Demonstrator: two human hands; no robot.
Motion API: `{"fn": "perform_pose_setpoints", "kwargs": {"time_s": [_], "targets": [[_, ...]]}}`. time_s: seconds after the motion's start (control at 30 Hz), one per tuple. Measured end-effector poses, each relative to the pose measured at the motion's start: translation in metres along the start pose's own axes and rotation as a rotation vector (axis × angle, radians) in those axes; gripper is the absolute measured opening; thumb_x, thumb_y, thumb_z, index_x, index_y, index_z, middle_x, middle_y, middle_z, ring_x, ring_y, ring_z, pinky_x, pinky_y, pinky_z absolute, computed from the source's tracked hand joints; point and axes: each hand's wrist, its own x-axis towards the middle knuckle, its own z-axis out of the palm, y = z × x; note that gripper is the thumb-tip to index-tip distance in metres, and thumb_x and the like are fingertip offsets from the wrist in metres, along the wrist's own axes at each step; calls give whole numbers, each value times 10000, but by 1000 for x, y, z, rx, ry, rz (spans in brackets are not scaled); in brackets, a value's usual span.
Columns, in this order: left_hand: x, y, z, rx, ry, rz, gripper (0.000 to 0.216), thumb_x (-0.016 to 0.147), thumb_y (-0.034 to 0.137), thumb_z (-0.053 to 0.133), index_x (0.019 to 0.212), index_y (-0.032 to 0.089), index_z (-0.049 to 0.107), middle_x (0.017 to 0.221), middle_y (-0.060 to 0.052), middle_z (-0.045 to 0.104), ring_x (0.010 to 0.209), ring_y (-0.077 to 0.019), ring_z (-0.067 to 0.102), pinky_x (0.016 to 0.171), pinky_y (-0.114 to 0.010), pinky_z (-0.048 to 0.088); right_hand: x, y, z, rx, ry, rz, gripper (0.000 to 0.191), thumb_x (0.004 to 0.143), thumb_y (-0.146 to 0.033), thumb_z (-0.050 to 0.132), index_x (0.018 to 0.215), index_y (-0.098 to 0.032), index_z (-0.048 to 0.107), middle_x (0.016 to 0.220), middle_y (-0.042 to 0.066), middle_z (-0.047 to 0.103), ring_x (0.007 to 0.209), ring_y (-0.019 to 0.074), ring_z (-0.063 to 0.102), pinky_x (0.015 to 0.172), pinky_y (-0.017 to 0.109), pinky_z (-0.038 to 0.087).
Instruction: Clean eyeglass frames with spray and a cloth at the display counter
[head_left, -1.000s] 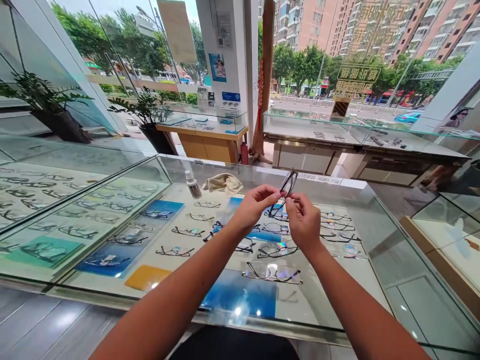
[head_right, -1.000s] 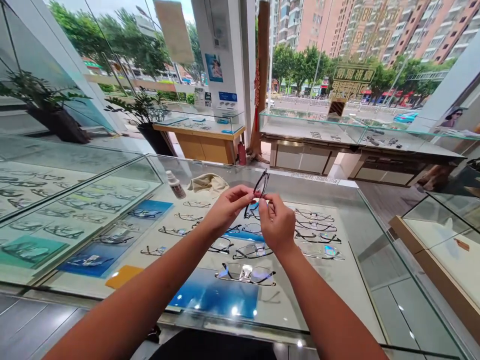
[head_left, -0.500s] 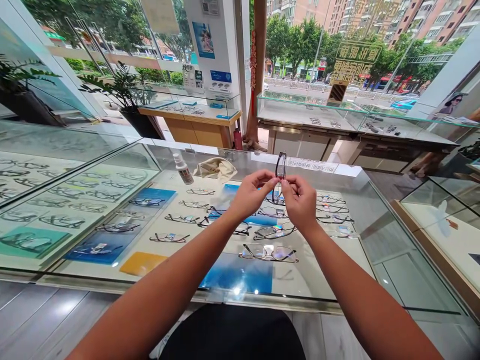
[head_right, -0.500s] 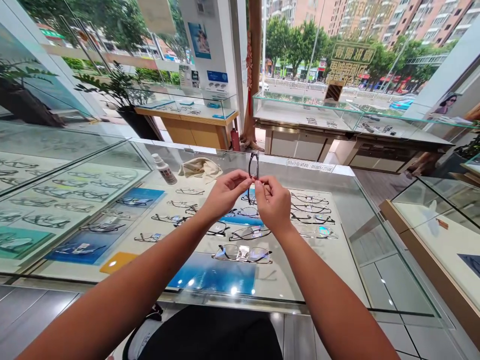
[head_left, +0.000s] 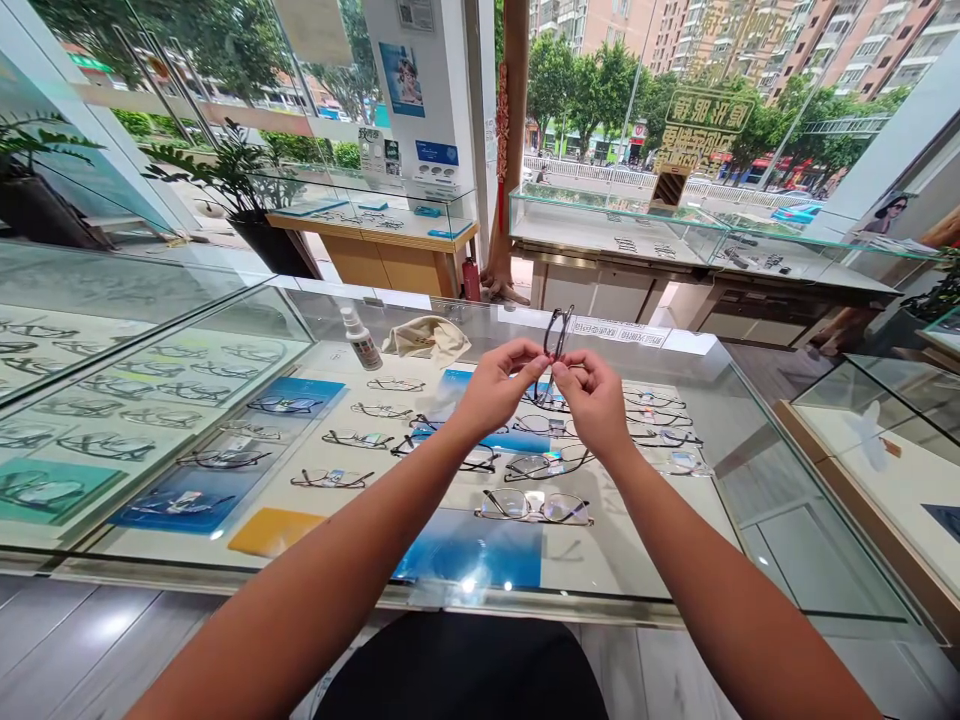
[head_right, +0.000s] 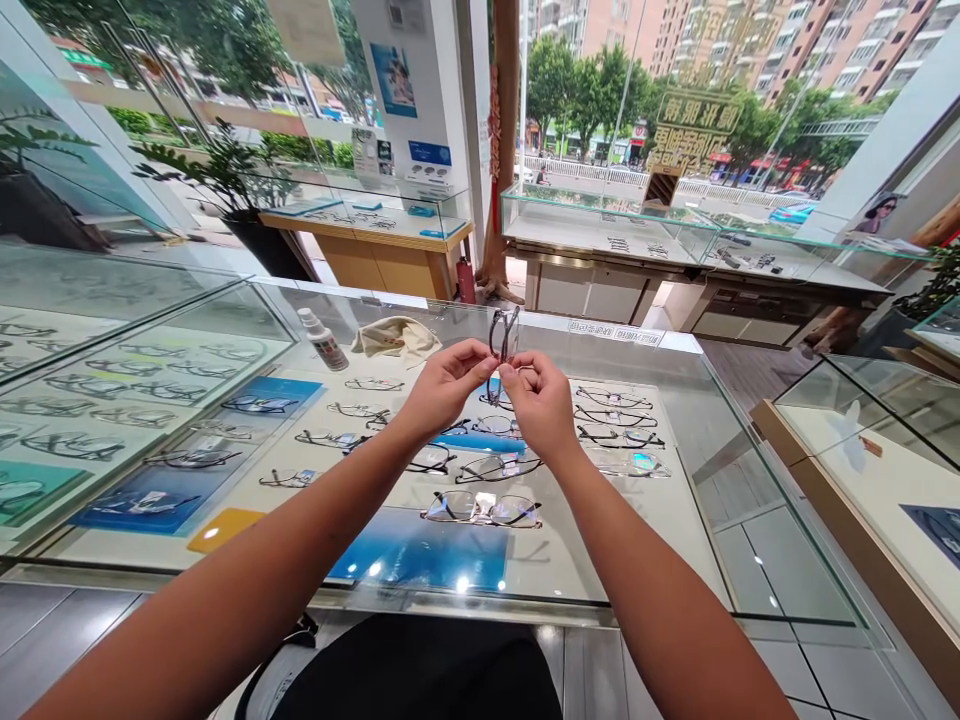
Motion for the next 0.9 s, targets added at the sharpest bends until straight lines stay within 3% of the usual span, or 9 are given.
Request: {"fn": "perform_pose_setpoints", "kwargs": {"time_s": [0.33,0.53,0.9], "targets": [[0,-3,0,8,31,-5,401,880,584,799,908,192,717,918,-42,738,867,-184,654,857,-328,519,7,-6,-3,81,4,91,516,806,-702,805,894,-222,636,544,-119,330,532,93,255,521,262,230],[0,-2,1,2,62,-23,382,873,556,817,924,182,756,953,-64,774,901,-197,685,895,-344,534,9,-5,-7,114,24,135,445,801,-617,822,906,-204,698,572,-100,368,535,87,218,516,283,167],[0,-2,0,40,93,-40,336,890,531,789,931,200,751,1013,-78,812,978,-235,733,925,-372,548,7,-6,-9,-26,82,59,286,894,-495,746,868,-213,704,545,-98,337,526,106,262,530,286,222]]}}
